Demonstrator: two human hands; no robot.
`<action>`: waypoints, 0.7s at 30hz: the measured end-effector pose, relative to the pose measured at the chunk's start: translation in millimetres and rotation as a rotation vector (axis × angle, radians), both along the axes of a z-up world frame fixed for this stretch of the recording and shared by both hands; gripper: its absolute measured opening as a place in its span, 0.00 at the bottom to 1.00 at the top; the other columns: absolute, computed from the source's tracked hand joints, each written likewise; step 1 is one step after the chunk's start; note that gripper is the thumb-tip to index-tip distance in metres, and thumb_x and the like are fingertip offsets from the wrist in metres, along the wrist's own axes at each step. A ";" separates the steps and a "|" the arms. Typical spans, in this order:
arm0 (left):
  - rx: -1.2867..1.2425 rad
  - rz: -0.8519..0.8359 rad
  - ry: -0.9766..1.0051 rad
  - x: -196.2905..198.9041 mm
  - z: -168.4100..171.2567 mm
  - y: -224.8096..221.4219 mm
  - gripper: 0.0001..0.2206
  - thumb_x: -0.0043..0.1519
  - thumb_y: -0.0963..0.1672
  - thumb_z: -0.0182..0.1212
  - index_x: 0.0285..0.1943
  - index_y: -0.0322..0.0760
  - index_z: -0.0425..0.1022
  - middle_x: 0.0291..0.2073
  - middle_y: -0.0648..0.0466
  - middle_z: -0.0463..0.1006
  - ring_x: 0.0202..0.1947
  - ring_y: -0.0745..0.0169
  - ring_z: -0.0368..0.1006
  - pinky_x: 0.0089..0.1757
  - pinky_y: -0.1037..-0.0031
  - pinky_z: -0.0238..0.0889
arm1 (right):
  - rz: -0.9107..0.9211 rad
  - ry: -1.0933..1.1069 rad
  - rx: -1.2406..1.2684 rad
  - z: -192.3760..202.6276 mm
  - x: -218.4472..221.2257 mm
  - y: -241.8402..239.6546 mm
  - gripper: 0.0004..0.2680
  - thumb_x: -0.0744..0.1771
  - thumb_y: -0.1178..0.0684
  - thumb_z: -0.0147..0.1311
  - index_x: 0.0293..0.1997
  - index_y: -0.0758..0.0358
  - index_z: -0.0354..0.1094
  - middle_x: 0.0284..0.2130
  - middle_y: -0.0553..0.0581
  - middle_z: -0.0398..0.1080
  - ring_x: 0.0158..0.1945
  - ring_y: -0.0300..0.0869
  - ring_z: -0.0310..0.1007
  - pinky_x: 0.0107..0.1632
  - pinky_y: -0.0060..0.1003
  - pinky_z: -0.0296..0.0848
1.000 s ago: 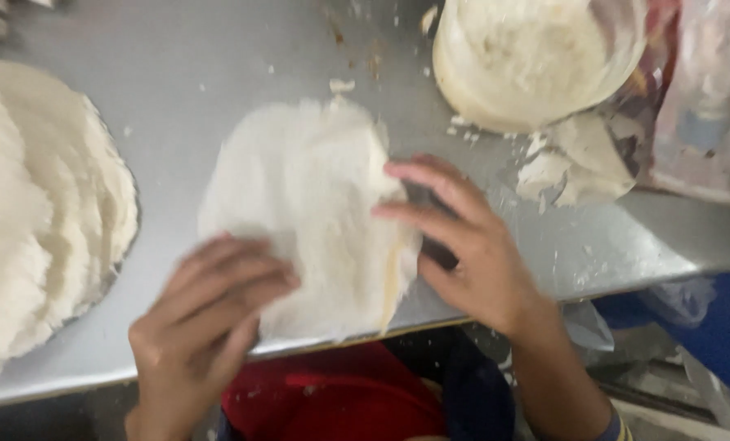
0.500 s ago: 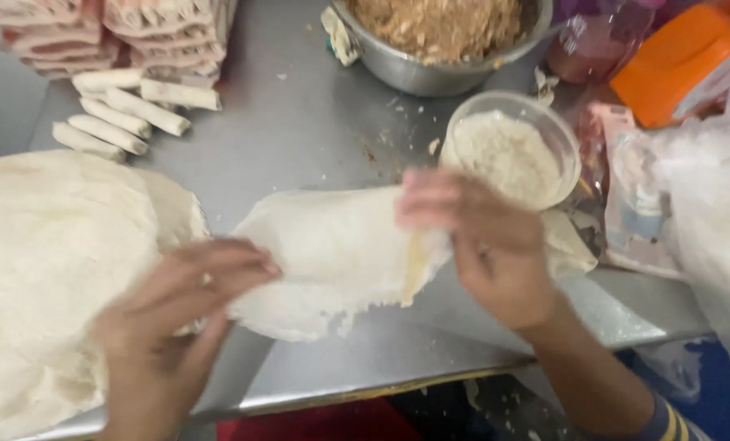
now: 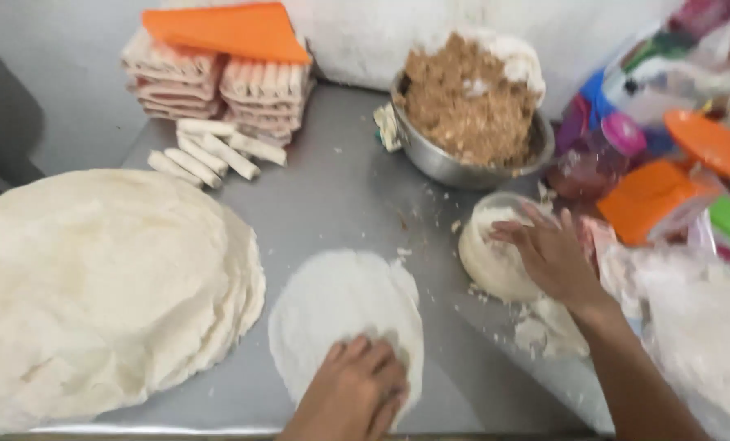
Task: The person is preparing lumpia by peeling wrappers, filling them with meat, rolling them, and then packaging the finished rolls into plastic bags.
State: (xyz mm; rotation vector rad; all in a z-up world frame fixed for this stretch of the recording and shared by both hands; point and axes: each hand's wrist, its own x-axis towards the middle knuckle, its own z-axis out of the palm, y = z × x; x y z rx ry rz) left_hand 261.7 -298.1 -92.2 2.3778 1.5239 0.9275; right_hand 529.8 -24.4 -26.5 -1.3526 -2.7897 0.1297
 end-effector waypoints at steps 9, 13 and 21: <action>0.164 -0.009 0.220 9.2 -34.4 -27.3 0.39 0.68 0.62 0.38 0.75 0.27 0.55 0.76 0.39 0.53 0.77 0.44 0.47 0.71 0.56 0.36 | 0.174 0.672 0.010 -31.7 -78.0 -99.7 0.27 0.71 0.36 0.18 0.61 0.62 0.67 0.63 0.58 0.67 0.76 0.51 0.55 0.78 0.54 0.35; -0.150 -0.101 0.443 26.8 -82.5 -32.0 0.38 0.65 0.59 0.48 0.76 0.30 0.56 0.71 0.35 0.59 0.74 0.37 0.48 0.71 0.47 0.25 | 0.762 0.123 -0.324 -16.3 -149.7 -161.9 0.23 0.73 0.36 0.14 0.75 0.48 0.47 0.74 0.50 0.50 0.78 0.50 0.43 0.75 0.60 0.26; 0.706 0.540 0.368 57.5 -83.2 -14.7 0.23 0.75 0.46 0.27 0.59 0.48 0.76 0.54 0.59 0.82 0.58 0.63 0.76 0.58 0.66 0.61 | 0.583 0.109 -0.299 -26.3 -165.2 -106.7 0.27 0.66 0.48 0.53 0.75 0.51 0.50 0.76 0.56 0.44 0.79 0.51 0.35 0.72 0.61 0.22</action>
